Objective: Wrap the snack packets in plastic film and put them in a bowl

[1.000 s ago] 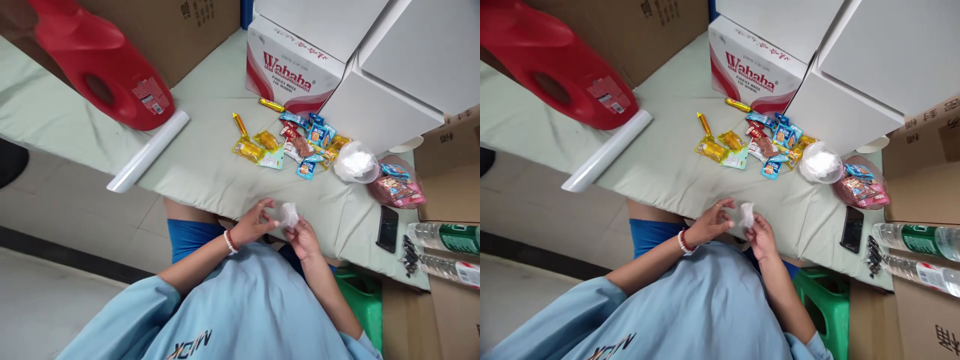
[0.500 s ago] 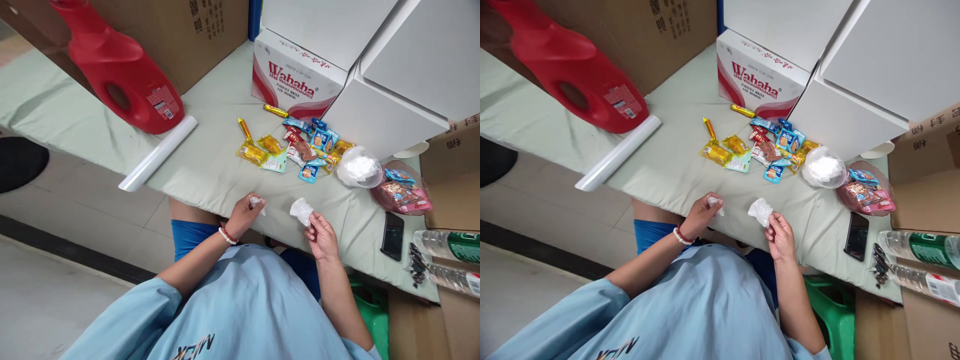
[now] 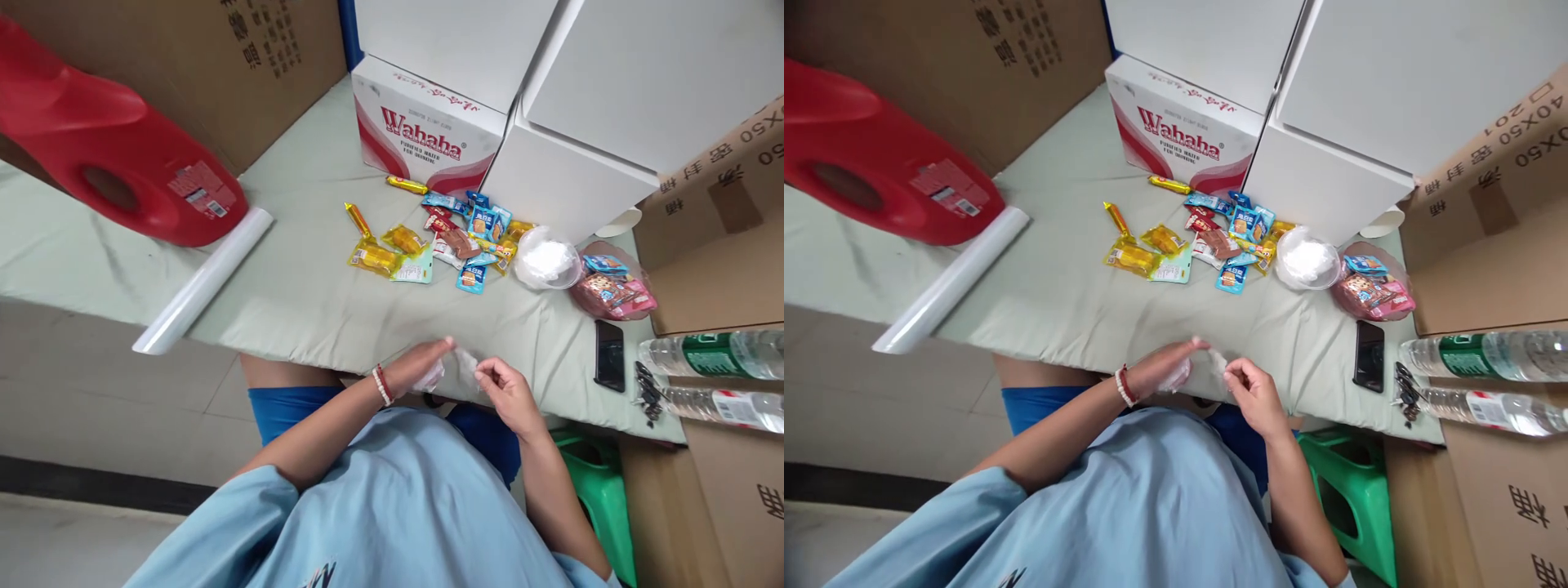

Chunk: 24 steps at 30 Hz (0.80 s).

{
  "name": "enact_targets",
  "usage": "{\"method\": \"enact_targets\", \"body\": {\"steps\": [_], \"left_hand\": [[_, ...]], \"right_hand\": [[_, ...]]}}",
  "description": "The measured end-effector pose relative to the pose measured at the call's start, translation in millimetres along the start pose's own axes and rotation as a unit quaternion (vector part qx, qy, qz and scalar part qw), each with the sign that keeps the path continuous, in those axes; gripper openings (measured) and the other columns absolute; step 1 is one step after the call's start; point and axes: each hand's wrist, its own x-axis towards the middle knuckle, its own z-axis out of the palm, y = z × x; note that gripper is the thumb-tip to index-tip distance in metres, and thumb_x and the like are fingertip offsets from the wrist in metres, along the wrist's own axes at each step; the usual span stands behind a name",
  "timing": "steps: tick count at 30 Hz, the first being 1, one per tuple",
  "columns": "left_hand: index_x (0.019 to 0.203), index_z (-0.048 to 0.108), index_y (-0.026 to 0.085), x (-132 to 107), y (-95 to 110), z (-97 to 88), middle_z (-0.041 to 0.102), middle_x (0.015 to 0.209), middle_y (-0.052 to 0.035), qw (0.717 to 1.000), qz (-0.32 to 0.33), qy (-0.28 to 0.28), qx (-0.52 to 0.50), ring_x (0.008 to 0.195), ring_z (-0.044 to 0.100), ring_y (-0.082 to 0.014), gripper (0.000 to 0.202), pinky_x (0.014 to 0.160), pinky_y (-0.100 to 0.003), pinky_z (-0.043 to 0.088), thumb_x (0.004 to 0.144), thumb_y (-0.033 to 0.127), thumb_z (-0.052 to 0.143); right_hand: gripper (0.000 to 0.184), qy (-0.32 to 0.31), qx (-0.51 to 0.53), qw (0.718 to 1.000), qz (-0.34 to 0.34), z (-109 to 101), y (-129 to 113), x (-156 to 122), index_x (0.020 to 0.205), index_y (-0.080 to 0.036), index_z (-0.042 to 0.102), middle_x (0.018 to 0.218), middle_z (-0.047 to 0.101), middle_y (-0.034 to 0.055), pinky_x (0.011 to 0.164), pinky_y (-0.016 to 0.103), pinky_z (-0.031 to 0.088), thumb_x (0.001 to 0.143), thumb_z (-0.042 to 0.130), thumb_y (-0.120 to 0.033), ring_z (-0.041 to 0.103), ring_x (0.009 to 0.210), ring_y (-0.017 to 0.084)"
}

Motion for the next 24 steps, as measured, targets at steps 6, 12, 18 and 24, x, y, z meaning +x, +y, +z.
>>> {"method": "enact_targets", "body": {"steps": [6, 12, 18, 24], "left_hand": [[0.099, 0.063, 0.02, 2.9, -14.8, 8.6, 0.061, 0.069, 0.0045, 0.998, -0.03, -0.034, -0.051, 0.055, 0.053, -0.0105, 0.049, 0.05, -0.021, 0.036, 0.07, 0.054, 0.083], [0.089, 0.053, 0.021, 5.4, -8.7, 16.8, 0.057, 0.067, 0.005, 0.984, -0.013, 0.162, -0.075, 0.057, 0.056, -0.0113, 0.033, 0.049, -0.02, 0.04, 0.082, 0.05, 0.069], [0.099, 0.048, 0.024, -5.7, -5.5, 5.7, 0.067, 0.083, 0.0022, 0.984, -0.031, 0.131, -0.117, 0.058, 0.064, -0.0124, 0.041, 0.051, -0.022, 0.046, 0.083, 0.056, 0.069], [0.087, 0.063, 0.02, -23.9, -25.4, -24.0, 0.062, 0.076, 0.0014, 0.974, 0.066, 0.218, 0.025, 0.063, 0.054, -0.0121, 0.041, 0.057, -0.024, 0.041, 0.081, 0.06, 0.07]], "right_hand": [[0.022, -0.022, -0.067, 0.995, -0.075, 13.0, -9.5, 3.9, 0.093, -0.024, 0.07, 0.079, 0.061, 0.0003, 0.065, 0.026, 0.045, 0.097, 0.063, -0.045, 0.055, 0.071, 0.016], [0.024, 0.031, -0.116, 0.982, -0.146, 43.2, -14.1, 0.0, 0.112, -0.029, 0.07, 0.099, 0.065, 0.0054, 0.068, 0.03, 0.051, 0.091, 0.072, -0.039, 0.063, 0.084, 0.021], [0.016, 0.111, -0.175, 0.965, -0.16, 21.1, -23.0, 10.1, 0.097, -0.028, 0.073, 0.094, 0.069, 0.0046, 0.075, 0.032, 0.052, 0.098, 0.062, -0.041, 0.064, 0.081, 0.02], [0.025, 0.393, -0.373, 0.822, -0.175, -150.3, -48.8, 102.7, 0.098, -0.02, 0.071, 0.095, 0.072, 0.0109, 0.086, 0.039, 0.048, 0.094, 0.055, -0.04, 0.06, 0.087, 0.024]]}}
